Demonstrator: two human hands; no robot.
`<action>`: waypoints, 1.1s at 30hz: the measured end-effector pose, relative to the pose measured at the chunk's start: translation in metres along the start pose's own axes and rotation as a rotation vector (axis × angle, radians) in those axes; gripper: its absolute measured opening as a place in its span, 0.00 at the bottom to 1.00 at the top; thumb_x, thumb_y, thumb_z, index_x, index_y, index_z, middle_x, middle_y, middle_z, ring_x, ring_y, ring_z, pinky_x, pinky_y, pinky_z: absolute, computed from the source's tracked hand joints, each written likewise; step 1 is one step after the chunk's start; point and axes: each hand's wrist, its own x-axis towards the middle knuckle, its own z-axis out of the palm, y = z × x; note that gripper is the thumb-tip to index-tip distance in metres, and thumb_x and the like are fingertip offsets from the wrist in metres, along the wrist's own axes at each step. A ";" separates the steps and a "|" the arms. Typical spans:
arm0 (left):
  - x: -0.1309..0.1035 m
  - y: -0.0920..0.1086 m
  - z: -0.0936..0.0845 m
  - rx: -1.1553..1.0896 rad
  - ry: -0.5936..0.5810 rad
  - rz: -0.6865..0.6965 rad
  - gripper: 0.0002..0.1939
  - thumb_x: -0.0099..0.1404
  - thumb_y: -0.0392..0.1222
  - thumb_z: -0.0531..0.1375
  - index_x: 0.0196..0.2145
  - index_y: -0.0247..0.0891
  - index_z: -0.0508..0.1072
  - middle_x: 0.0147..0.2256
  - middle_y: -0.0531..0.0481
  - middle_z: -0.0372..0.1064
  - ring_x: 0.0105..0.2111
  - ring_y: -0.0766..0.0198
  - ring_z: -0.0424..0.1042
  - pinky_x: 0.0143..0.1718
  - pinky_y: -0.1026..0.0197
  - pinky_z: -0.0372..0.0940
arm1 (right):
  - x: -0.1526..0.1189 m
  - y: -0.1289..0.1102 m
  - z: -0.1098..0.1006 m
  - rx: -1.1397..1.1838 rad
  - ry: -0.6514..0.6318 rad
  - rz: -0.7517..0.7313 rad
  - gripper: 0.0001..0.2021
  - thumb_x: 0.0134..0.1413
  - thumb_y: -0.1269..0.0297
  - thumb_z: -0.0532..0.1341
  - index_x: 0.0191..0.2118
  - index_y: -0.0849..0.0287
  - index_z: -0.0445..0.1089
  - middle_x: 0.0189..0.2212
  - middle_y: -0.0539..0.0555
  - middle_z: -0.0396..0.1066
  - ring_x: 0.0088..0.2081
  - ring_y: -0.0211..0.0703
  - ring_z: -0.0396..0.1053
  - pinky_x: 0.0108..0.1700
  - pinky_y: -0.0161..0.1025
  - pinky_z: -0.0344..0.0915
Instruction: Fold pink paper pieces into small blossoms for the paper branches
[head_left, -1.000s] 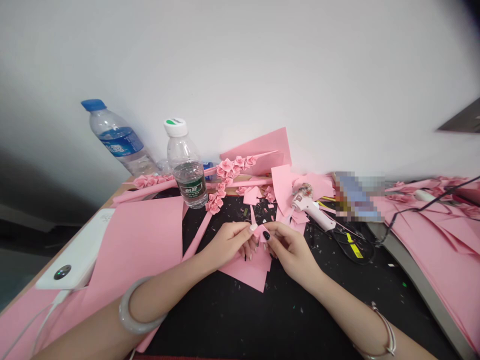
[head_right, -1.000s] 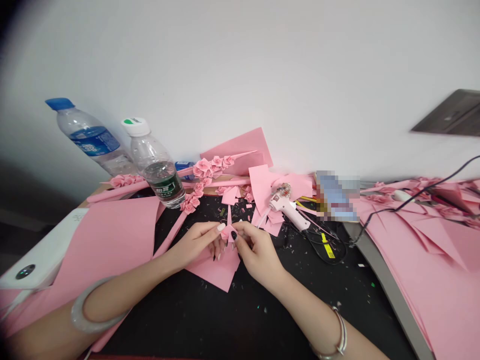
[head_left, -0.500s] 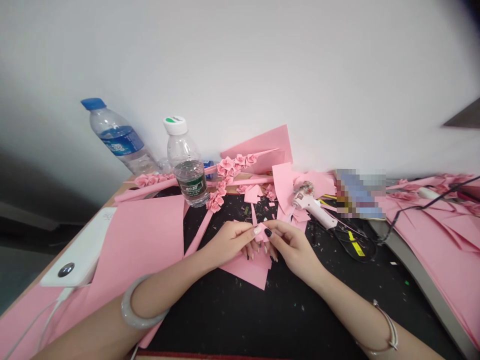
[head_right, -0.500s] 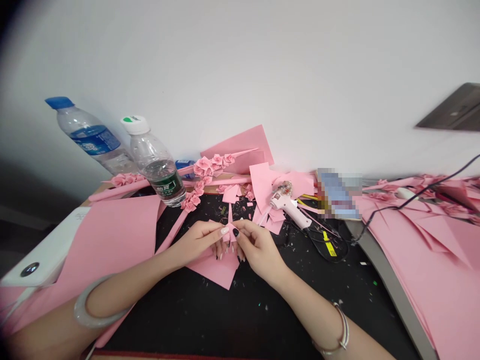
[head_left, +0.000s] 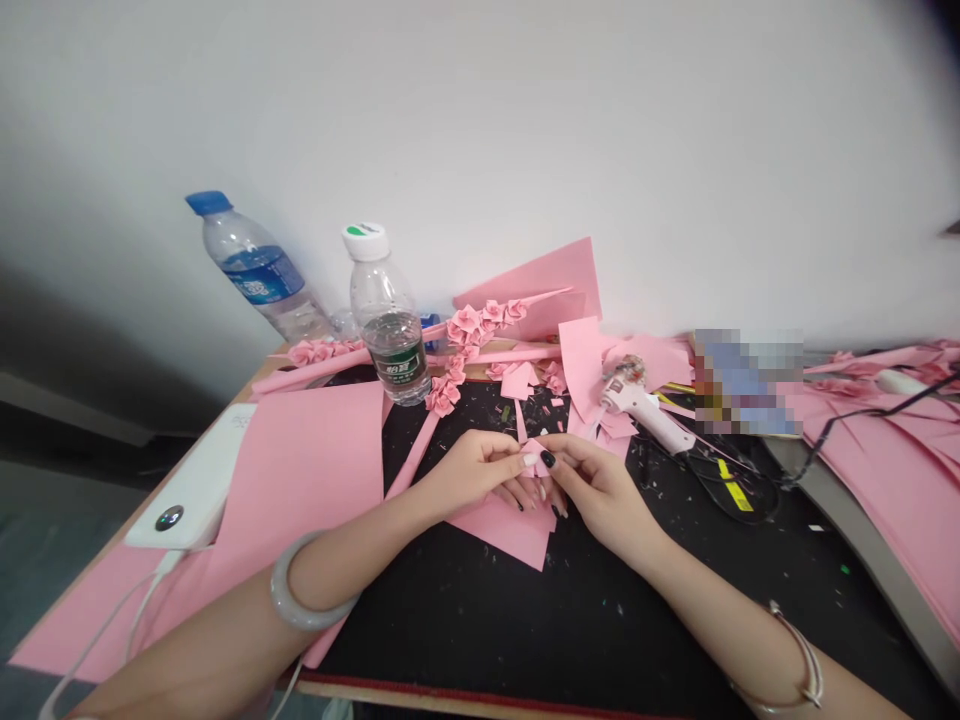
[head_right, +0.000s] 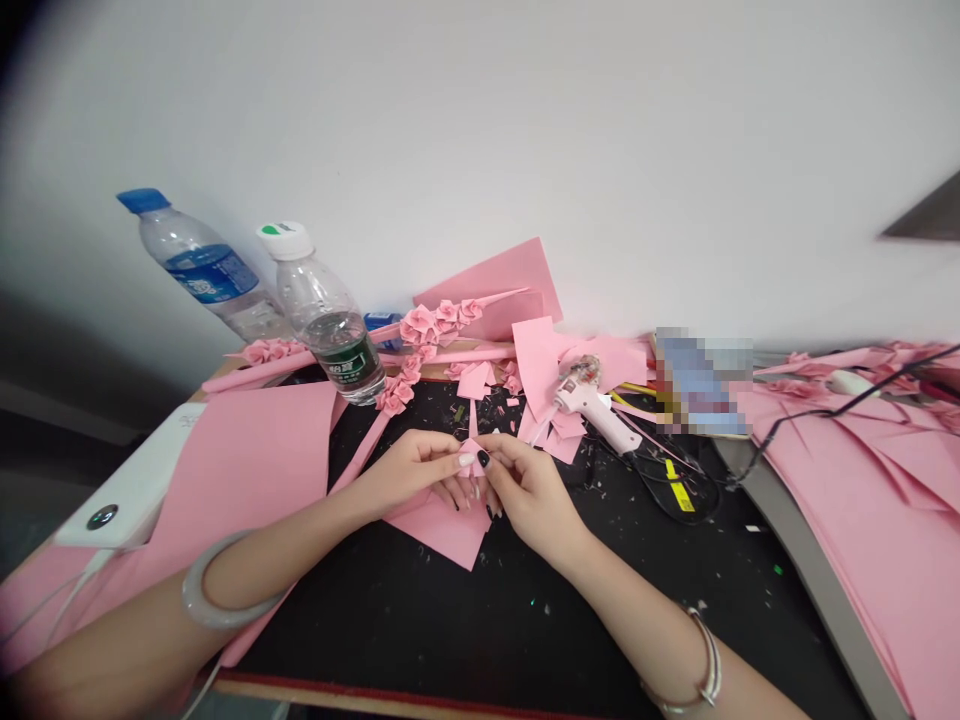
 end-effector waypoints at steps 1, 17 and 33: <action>0.000 0.000 0.000 -0.003 0.001 -0.004 0.16 0.56 0.49 0.59 0.28 0.30 0.70 0.24 0.45 0.72 0.24 0.62 0.74 0.26 0.62 0.68 | 0.000 0.000 0.000 -0.004 0.001 0.002 0.11 0.57 0.69 0.50 0.43 0.62 0.64 0.17 0.44 0.60 0.16 0.30 0.57 0.21 0.31 0.56; -0.002 0.003 0.002 0.020 0.051 -0.047 0.17 0.54 0.51 0.60 0.24 0.31 0.66 0.22 0.45 0.73 0.22 0.62 0.74 0.24 0.63 0.68 | 0.000 0.002 0.001 -0.026 -0.014 0.021 0.07 0.58 0.64 0.51 0.36 0.61 0.62 0.17 0.44 0.60 0.16 0.30 0.57 0.20 0.30 0.55; -0.002 0.007 0.002 0.013 0.002 -0.074 0.14 0.56 0.47 0.60 0.25 0.32 0.66 0.25 0.44 0.74 0.26 0.60 0.75 0.27 0.61 0.68 | -0.001 0.004 -0.002 -0.378 0.107 -0.096 0.08 0.58 0.68 0.50 0.27 0.58 0.58 0.18 0.46 0.58 0.19 0.33 0.56 0.22 0.32 0.55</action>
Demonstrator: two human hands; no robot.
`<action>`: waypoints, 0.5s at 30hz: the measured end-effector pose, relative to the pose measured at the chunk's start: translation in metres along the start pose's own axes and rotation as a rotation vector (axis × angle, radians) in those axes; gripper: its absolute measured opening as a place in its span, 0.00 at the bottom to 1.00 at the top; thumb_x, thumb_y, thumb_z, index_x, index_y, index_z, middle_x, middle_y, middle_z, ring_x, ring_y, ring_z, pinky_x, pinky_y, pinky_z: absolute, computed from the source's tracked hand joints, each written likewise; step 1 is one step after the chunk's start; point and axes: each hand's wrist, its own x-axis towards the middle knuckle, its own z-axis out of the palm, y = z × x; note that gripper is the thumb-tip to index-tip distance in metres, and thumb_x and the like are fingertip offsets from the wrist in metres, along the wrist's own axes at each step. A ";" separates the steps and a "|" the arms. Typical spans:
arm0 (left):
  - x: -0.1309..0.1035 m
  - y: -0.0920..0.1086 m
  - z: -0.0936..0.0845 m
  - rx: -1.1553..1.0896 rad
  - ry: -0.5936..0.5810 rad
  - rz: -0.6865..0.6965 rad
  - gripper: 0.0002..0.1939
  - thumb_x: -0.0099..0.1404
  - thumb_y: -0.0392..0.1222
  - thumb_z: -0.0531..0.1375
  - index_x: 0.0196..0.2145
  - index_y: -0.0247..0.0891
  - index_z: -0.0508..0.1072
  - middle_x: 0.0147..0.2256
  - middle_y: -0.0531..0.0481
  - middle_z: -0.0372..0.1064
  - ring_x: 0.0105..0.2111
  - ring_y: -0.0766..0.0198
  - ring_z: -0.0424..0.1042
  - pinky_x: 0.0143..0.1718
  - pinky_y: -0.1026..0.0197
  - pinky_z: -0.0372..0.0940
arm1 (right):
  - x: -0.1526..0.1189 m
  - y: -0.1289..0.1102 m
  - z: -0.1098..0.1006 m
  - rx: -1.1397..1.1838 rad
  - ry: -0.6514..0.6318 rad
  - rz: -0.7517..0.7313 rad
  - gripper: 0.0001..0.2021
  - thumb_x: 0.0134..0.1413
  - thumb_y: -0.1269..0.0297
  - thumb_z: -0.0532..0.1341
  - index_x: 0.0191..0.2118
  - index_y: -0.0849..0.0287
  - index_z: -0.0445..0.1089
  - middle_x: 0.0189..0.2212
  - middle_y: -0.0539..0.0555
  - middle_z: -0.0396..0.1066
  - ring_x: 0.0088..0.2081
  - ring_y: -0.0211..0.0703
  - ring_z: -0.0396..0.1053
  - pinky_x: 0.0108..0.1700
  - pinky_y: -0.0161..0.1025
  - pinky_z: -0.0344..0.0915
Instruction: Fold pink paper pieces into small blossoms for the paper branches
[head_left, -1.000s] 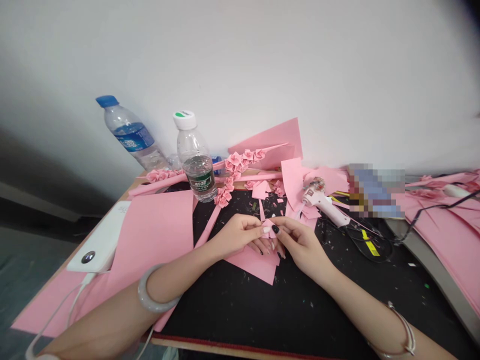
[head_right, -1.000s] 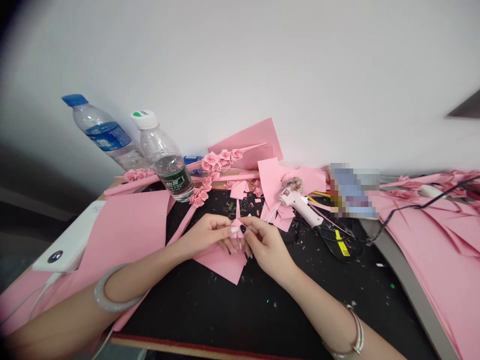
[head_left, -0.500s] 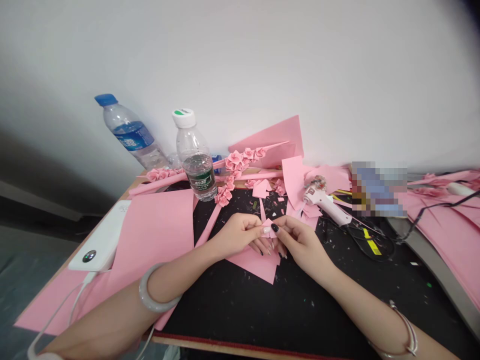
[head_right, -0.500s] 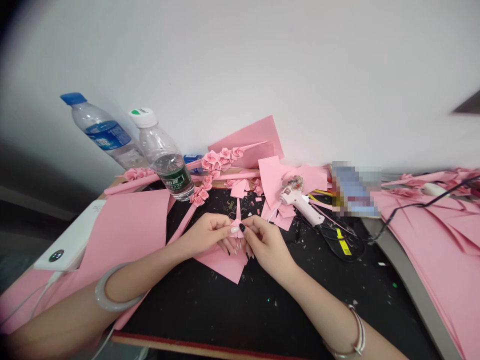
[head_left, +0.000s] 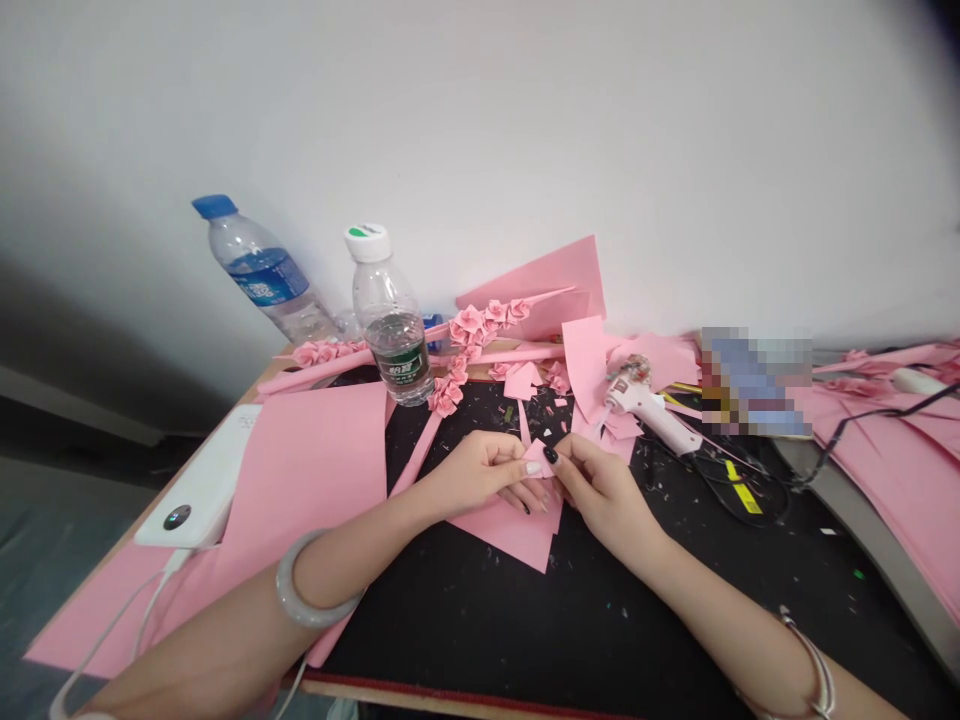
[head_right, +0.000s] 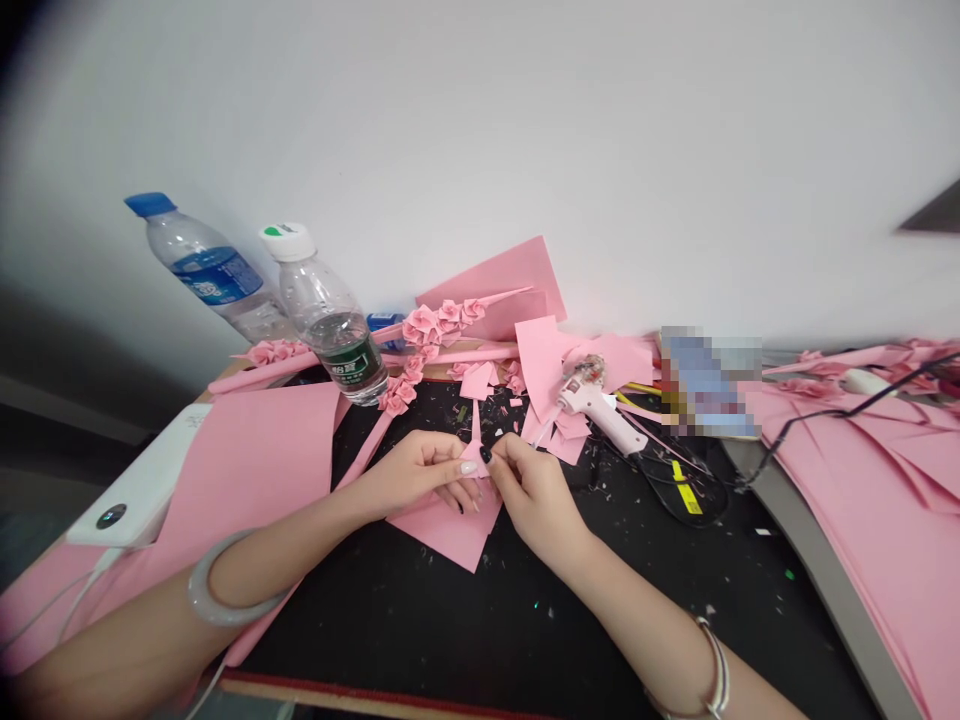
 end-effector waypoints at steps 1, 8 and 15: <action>0.000 0.000 -0.001 -0.010 0.006 0.008 0.14 0.56 0.47 0.60 0.25 0.32 0.66 0.26 0.44 0.74 0.26 0.60 0.75 0.28 0.61 0.68 | 0.000 0.000 0.000 0.011 0.026 -0.014 0.04 0.57 0.68 0.51 0.32 0.58 0.60 0.21 0.47 0.62 0.20 0.34 0.58 0.22 0.32 0.57; 0.000 0.000 -0.002 -0.121 -0.010 0.028 0.13 0.56 0.47 0.60 0.28 0.33 0.67 0.28 0.46 0.74 0.31 0.58 0.75 0.34 0.58 0.67 | 0.002 0.004 -0.004 -0.159 0.093 -0.248 0.19 0.52 0.70 0.57 0.51 0.55 0.63 0.49 0.56 0.65 0.46 0.47 0.65 0.41 0.41 0.68; 0.001 -0.005 -0.002 -0.188 -0.040 0.000 0.14 0.57 0.47 0.59 0.35 0.32 0.70 0.32 0.42 0.74 0.33 0.57 0.75 0.38 0.55 0.66 | 0.002 0.009 -0.003 -0.172 0.091 -0.296 0.17 0.52 0.70 0.58 0.49 0.53 0.67 0.47 0.54 0.68 0.48 0.48 0.66 0.51 0.47 0.64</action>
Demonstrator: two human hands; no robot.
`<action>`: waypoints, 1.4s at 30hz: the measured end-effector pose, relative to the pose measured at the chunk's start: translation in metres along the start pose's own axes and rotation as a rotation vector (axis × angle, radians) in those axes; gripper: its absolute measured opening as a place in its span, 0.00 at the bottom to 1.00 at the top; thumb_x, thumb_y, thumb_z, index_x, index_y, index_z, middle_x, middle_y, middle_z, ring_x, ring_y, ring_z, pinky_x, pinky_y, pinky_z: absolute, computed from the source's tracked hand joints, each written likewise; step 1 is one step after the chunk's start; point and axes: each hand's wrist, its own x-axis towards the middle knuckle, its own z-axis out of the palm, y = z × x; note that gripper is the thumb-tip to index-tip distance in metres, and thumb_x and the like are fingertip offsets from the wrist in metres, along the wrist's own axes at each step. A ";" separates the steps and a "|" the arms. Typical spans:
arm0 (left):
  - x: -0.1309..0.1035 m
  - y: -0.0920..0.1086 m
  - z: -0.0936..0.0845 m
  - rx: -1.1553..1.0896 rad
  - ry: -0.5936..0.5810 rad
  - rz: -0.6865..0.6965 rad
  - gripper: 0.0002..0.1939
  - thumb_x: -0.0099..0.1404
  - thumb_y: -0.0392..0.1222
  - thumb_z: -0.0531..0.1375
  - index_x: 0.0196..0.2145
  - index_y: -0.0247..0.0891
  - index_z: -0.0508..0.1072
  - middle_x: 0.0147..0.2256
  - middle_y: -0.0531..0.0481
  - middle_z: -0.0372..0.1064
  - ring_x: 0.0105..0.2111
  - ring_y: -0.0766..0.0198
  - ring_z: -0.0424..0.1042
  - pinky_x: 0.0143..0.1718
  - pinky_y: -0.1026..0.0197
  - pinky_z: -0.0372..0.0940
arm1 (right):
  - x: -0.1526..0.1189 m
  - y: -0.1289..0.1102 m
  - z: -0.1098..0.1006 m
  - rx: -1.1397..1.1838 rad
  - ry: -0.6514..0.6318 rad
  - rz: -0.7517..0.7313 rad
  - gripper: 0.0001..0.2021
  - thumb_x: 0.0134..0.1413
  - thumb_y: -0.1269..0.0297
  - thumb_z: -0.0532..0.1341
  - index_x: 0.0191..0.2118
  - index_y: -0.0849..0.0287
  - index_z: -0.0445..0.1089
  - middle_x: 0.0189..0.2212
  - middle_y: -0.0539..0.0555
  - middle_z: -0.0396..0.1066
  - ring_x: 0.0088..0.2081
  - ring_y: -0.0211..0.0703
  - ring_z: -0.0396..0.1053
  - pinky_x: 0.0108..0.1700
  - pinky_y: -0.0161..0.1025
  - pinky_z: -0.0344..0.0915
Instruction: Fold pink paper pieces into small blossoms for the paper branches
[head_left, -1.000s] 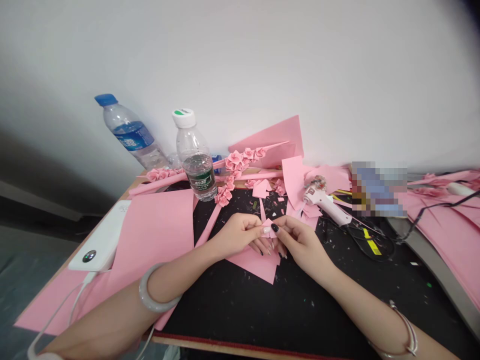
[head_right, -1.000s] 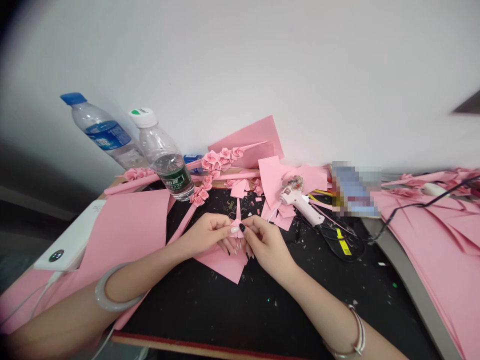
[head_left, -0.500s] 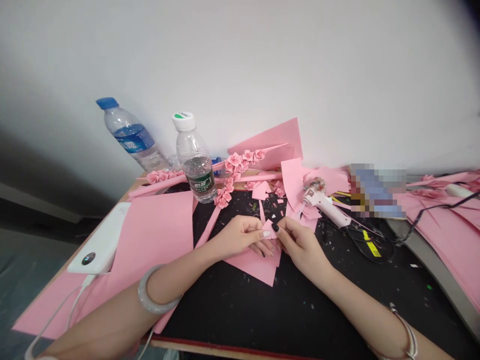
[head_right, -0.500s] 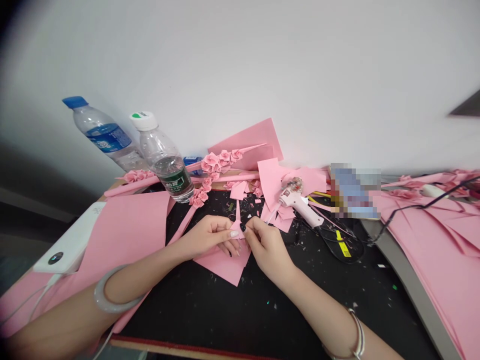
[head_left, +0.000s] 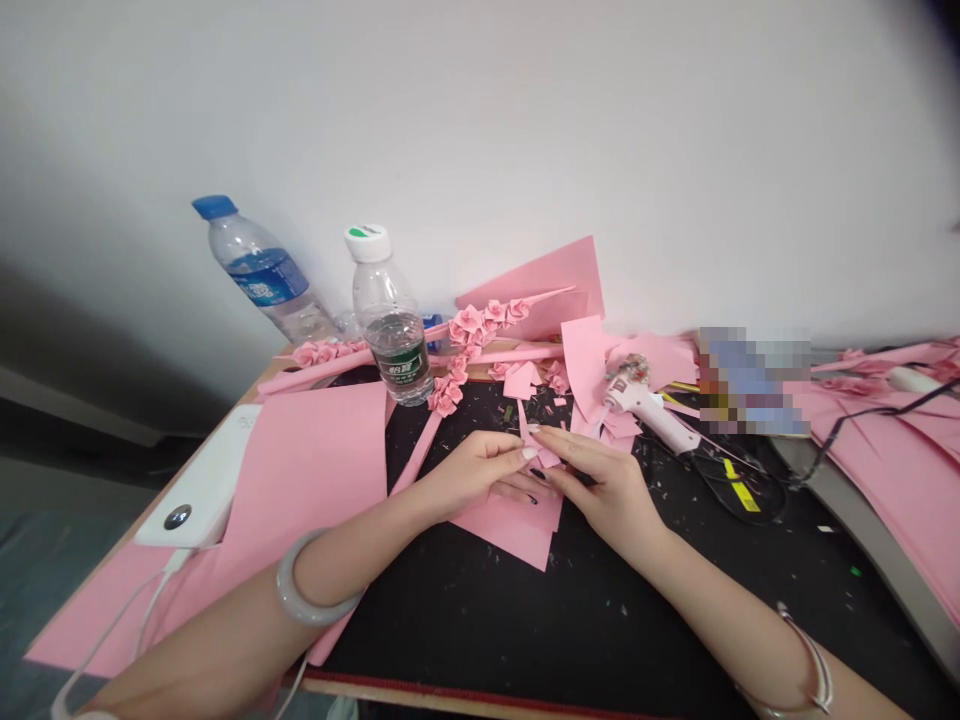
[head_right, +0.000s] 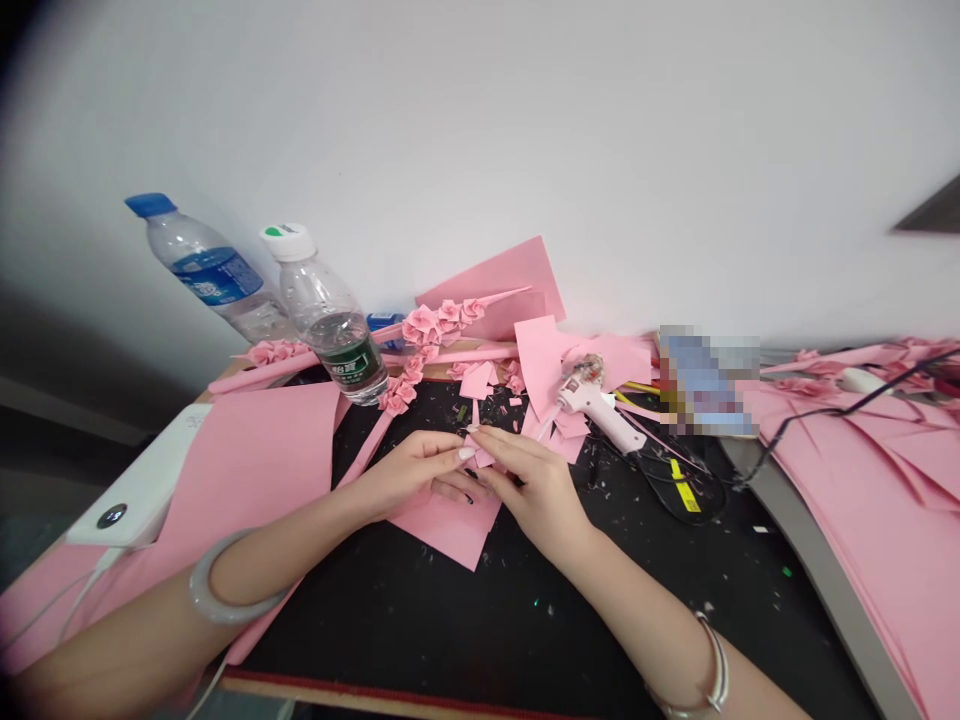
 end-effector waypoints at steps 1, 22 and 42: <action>0.000 0.000 0.000 -0.007 0.006 0.000 0.14 0.56 0.47 0.60 0.34 0.32 0.71 0.32 0.43 0.74 0.33 0.57 0.75 0.38 0.55 0.66 | 0.000 -0.001 0.000 0.004 0.003 -0.002 0.18 0.51 0.70 0.58 0.50 0.52 0.67 0.48 0.53 0.68 0.48 0.48 0.66 0.50 0.47 0.64; 0.000 0.002 0.002 0.011 -0.003 0.010 0.14 0.56 0.45 0.60 0.37 0.34 0.68 0.31 0.43 0.74 0.31 0.59 0.75 0.32 0.61 0.67 | 0.001 -0.005 0.000 0.254 0.060 0.165 0.07 0.49 0.71 0.60 0.33 0.54 0.75 0.39 0.54 0.73 0.41 0.47 0.71 0.43 0.45 0.69; -0.002 0.001 0.007 0.097 -0.029 0.016 0.09 0.57 0.42 0.59 0.32 0.33 0.67 0.33 0.43 0.74 0.34 0.58 0.74 0.35 0.59 0.67 | 0.002 -0.003 0.004 0.358 0.033 0.286 0.06 0.53 0.69 0.55 0.27 0.58 0.61 0.37 0.55 0.62 0.35 0.41 0.65 0.27 0.34 0.64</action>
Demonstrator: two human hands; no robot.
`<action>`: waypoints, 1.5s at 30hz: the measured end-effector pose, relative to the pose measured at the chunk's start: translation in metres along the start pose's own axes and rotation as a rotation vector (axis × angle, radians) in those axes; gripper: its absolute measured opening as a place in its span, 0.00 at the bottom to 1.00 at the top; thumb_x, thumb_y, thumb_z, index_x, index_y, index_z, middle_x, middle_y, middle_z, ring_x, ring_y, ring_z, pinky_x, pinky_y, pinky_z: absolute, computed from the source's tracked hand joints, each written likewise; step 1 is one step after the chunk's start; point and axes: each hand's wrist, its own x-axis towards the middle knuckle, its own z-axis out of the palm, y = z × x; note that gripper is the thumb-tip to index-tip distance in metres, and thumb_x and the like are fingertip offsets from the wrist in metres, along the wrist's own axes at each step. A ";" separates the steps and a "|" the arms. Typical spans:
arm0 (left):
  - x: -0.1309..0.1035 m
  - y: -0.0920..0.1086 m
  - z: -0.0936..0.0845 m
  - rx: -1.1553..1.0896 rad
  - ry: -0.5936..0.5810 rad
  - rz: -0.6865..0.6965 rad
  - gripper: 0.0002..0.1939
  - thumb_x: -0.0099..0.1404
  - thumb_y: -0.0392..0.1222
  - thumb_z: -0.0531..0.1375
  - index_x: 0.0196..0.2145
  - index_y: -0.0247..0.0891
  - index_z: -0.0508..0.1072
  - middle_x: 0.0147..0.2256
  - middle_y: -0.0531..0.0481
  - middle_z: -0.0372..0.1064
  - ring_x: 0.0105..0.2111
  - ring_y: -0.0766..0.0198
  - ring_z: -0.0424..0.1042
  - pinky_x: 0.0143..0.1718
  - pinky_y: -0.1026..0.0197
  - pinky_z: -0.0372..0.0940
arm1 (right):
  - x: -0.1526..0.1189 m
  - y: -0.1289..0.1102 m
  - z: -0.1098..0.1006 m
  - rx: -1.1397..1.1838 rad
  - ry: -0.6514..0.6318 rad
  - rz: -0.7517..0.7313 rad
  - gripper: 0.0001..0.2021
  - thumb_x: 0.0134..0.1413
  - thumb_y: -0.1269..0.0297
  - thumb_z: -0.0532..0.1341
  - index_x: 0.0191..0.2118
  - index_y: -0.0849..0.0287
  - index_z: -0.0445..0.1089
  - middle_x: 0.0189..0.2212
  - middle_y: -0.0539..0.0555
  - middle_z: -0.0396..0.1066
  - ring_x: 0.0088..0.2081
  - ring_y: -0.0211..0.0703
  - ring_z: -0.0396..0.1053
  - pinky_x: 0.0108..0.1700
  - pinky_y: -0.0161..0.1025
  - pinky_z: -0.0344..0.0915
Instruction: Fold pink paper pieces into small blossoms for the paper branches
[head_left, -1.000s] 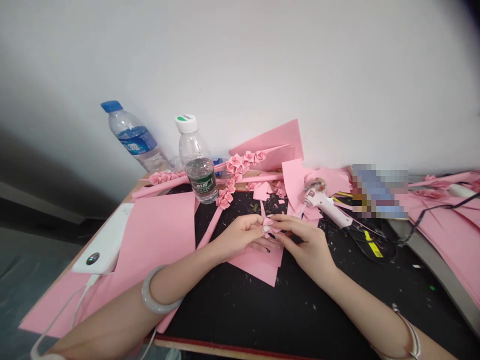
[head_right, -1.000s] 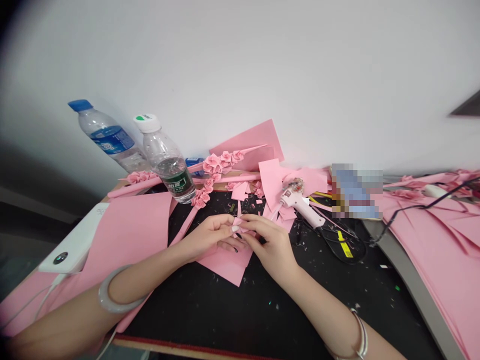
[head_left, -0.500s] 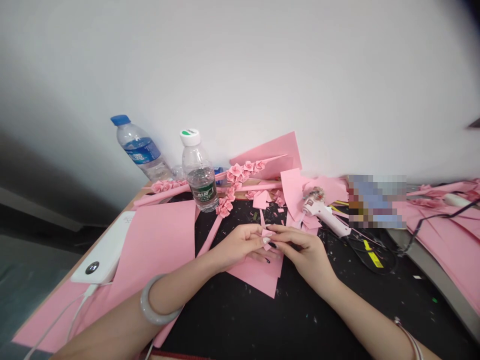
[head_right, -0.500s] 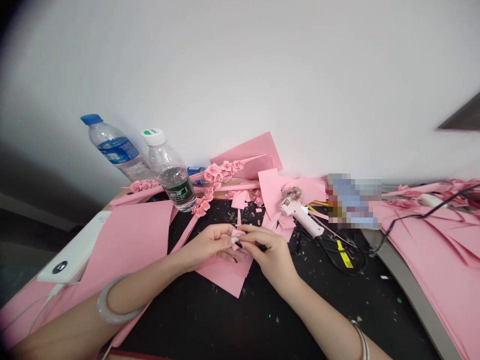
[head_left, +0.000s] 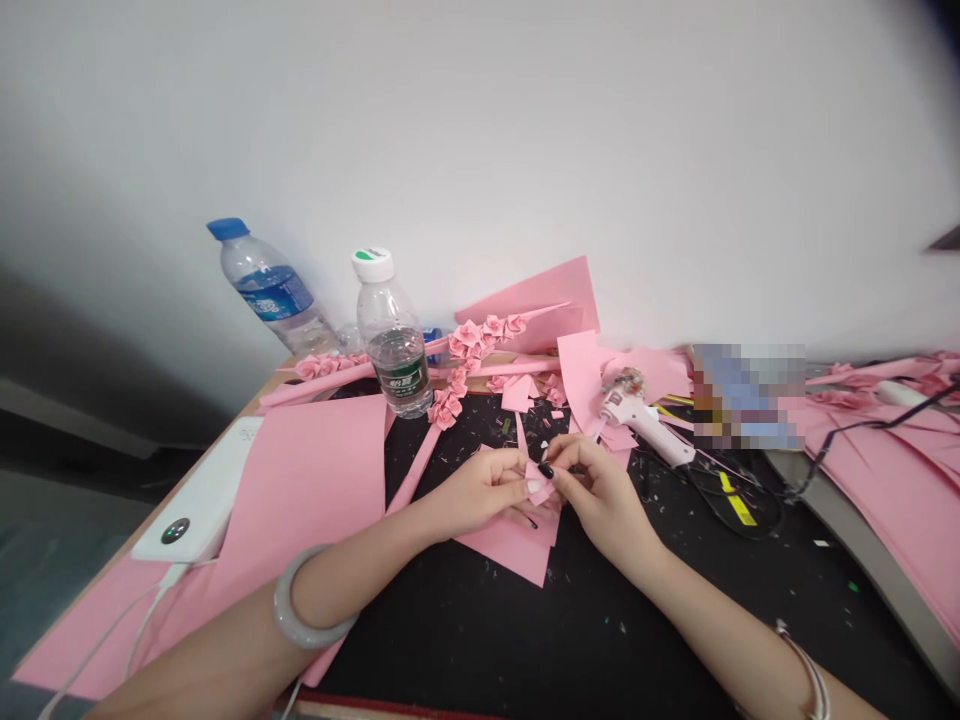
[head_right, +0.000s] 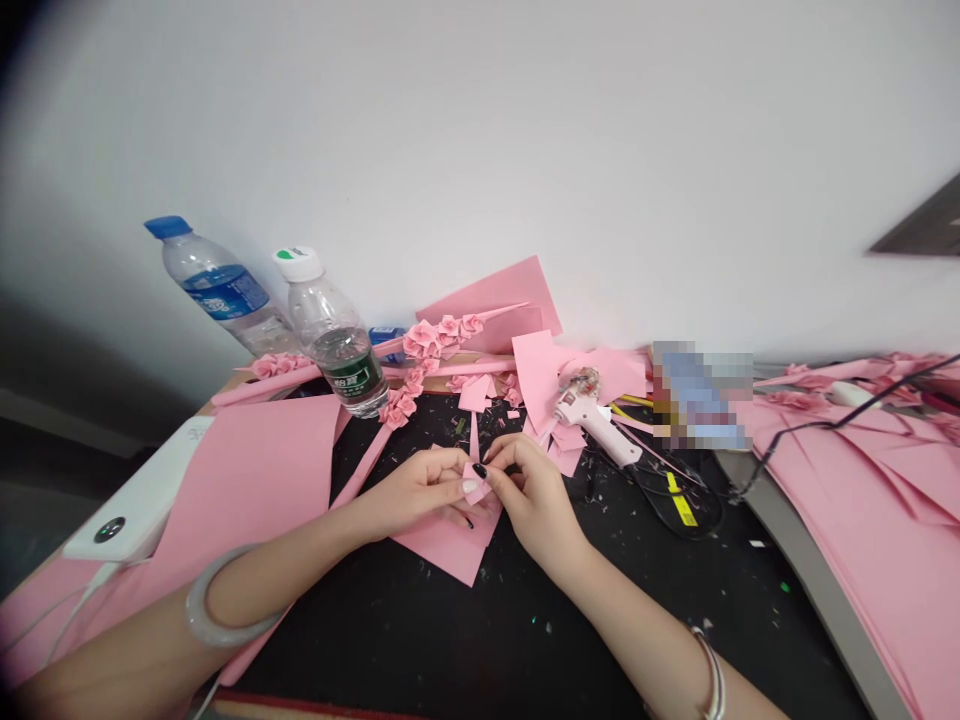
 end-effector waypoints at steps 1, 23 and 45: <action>0.000 0.000 0.000 0.004 0.001 0.003 0.09 0.57 0.42 0.60 0.32 0.33 0.67 0.33 0.43 0.74 0.34 0.58 0.74 0.35 0.59 0.67 | 0.000 0.000 0.000 0.020 -0.003 0.012 0.06 0.54 0.69 0.55 0.27 0.58 0.60 0.36 0.55 0.62 0.35 0.41 0.65 0.26 0.33 0.64; -0.001 0.001 0.000 -0.022 0.017 0.017 0.09 0.57 0.41 0.60 0.32 0.33 0.66 0.32 0.43 0.74 0.35 0.57 0.74 0.35 0.56 0.67 | 0.004 0.001 -0.001 0.195 -0.032 0.076 0.08 0.50 0.67 0.59 0.24 0.59 0.62 0.32 0.52 0.60 0.28 0.35 0.62 0.25 0.33 0.60; 0.000 -0.009 0.003 0.156 0.080 0.080 0.09 0.55 0.38 0.60 0.25 0.34 0.62 0.22 0.51 0.70 0.30 0.59 0.74 0.32 0.57 0.68 | -0.006 0.002 0.010 0.157 0.005 0.086 0.07 0.53 0.68 0.56 0.25 0.58 0.58 0.31 0.50 0.59 0.26 0.35 0.60 0.25 0.33 0.60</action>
